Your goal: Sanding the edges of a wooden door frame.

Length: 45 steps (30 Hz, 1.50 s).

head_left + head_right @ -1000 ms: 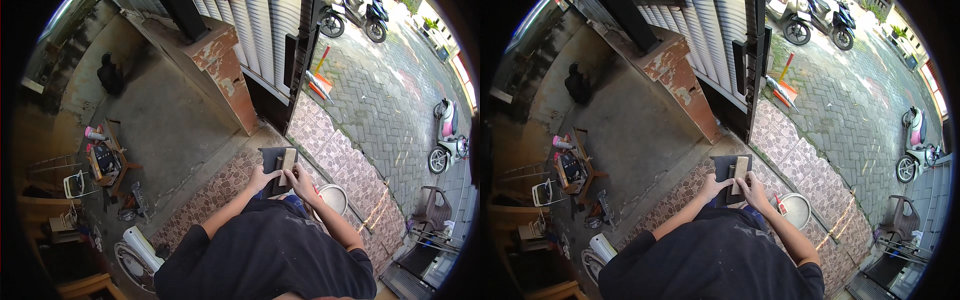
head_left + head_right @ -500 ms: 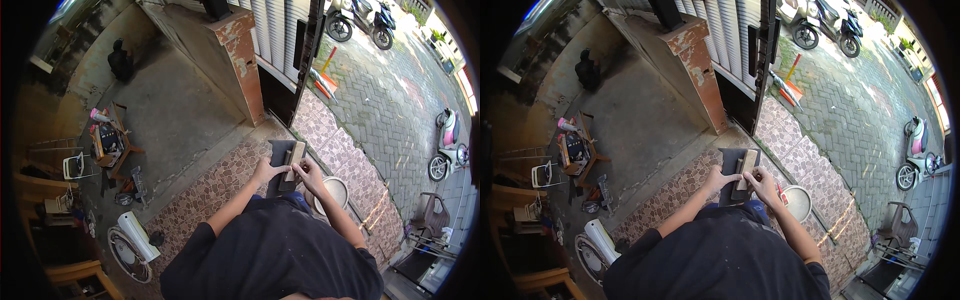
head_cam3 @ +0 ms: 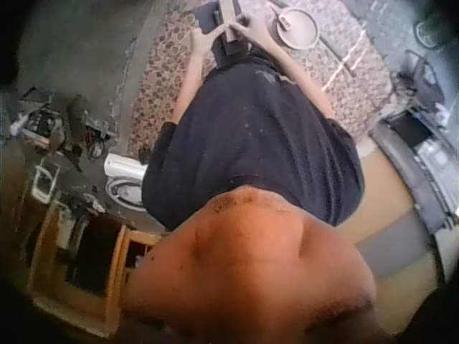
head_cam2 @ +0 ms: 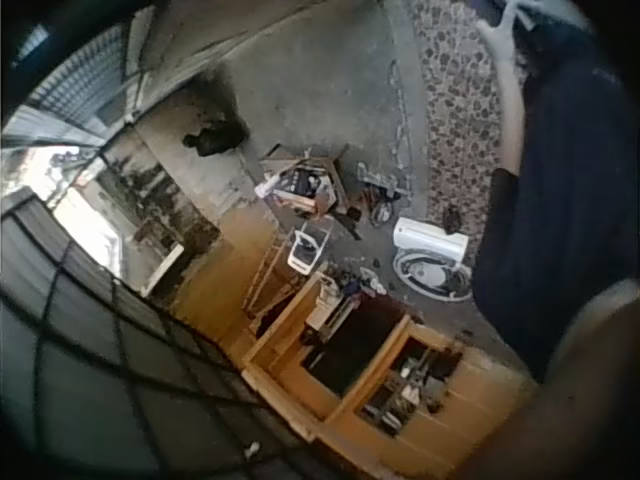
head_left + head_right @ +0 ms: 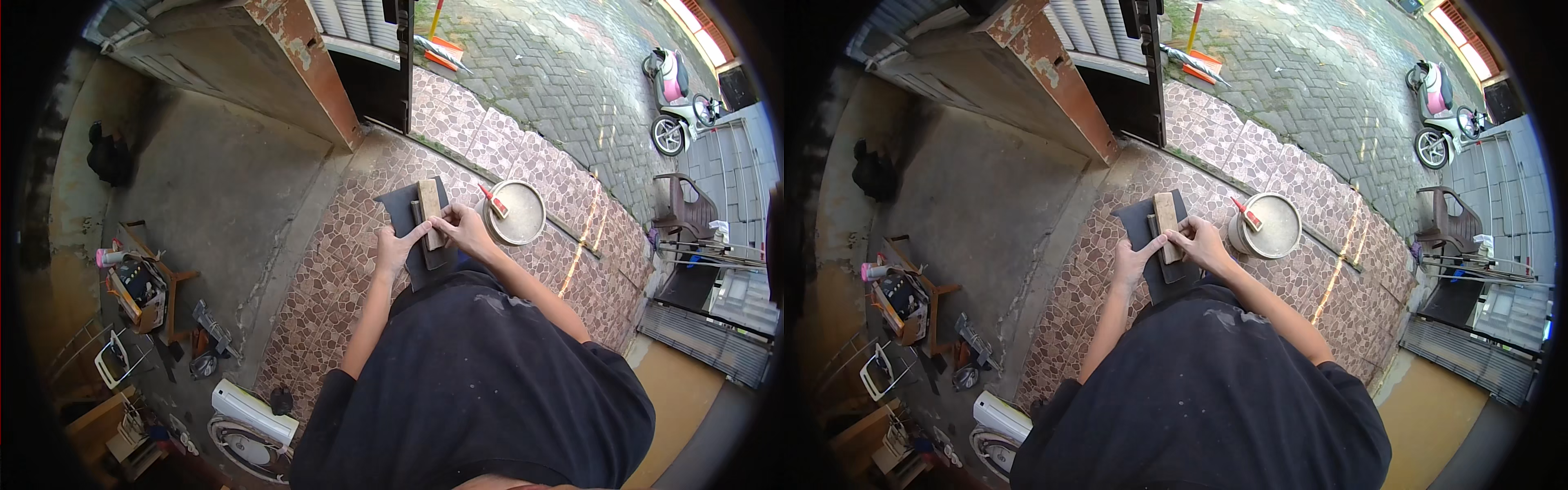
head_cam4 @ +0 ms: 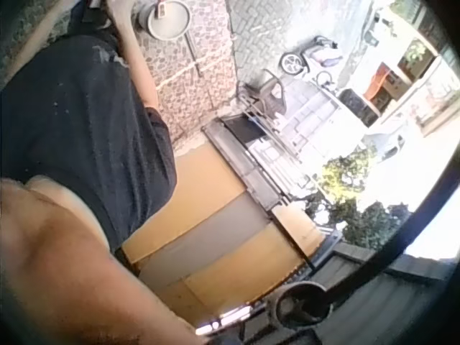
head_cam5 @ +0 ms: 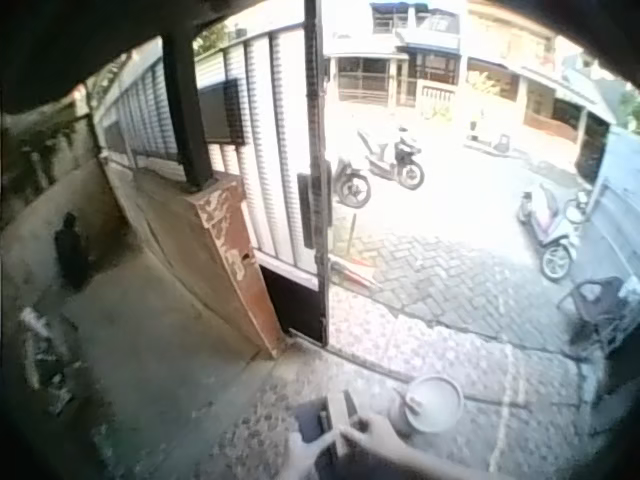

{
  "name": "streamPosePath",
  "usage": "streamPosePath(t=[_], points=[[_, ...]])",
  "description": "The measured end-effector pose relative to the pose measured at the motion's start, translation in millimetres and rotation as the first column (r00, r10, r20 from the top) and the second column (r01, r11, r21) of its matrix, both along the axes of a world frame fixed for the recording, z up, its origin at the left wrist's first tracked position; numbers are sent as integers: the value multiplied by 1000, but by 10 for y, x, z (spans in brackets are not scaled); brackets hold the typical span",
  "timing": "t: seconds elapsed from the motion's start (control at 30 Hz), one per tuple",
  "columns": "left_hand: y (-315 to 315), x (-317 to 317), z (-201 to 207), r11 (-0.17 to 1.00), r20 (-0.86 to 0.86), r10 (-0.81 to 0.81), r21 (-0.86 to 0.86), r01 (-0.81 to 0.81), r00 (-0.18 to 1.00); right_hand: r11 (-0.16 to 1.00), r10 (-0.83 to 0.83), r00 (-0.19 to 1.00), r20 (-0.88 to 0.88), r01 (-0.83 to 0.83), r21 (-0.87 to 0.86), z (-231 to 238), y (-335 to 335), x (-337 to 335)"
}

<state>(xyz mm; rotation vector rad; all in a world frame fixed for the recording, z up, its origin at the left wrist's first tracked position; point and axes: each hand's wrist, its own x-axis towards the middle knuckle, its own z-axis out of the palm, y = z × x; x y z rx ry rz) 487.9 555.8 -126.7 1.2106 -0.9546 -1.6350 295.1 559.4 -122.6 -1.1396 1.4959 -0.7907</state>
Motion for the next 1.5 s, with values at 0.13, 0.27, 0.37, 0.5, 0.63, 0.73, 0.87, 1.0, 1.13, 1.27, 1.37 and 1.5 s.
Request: streamPosePath(t=[0.13, 0.27, 0.37, 0.5, 0.63, 0.73, 0.87, 1.0, 1.13, 1.27, 1.37, 1.5], points=[[222, 137, 37, 997, 20, -60, 40, 60, 998, 992, 88, 996, -32, -85, 91, 169, 117, 95], [306, 163, -31, 997, 1, -70, 37, 70, 998, 991, 127, 985, -115, -122, 55, 147, 151, 130], [309, 109, -85, 993, 12, -105, 49, 105, 994, 993, 96, 988, -121, -86, 86, 89, 216, 64], [220, -53, -137, 982, 58, -168, 95, 162, 984, 997, 16, 994, -111, -8, 77, 19, 280, -101], [188, -277, -444, 984, 119, -172, 62, 166, 978, 996, -55, 994, -91, 61, 66, -62, 372, -298], [148, -425, -593, 978, 293, -208, 53, 201, 933, 991, -102, 995, -13, 103, 89, -136, 450, -507], [183, -803, -278, 977, 292, -212, 57, 204, 933, 988, -110, 994, 12, 108, 111, -137, 477, -835], [257, -1110, -176, 985, 176, -168, 59, 160, 970, 998, -32, 998, -45, 34, 52, -59, 405, -1120], [278, -1365, -140, 983, 86, -145, 129, 134, 986, 998, 57, 996, -68, -56, 16, 46, 348, -1445], [334, -1658, -129, 988, 177, -140, 96, 125, 974, 994, 105, 994, -15, -104, 29, 37, 357, -1775], [384, -1841, -21, 991, 141, -95, 109, 80, 985, 984, 171, 985, 3, -171, 48, 46, 310, -1979], [476, -1980, 106, 989, 142, -26, 145, 5, 990, 967, 253, 967, 15, -253, 13, 24, 226, -2096]])
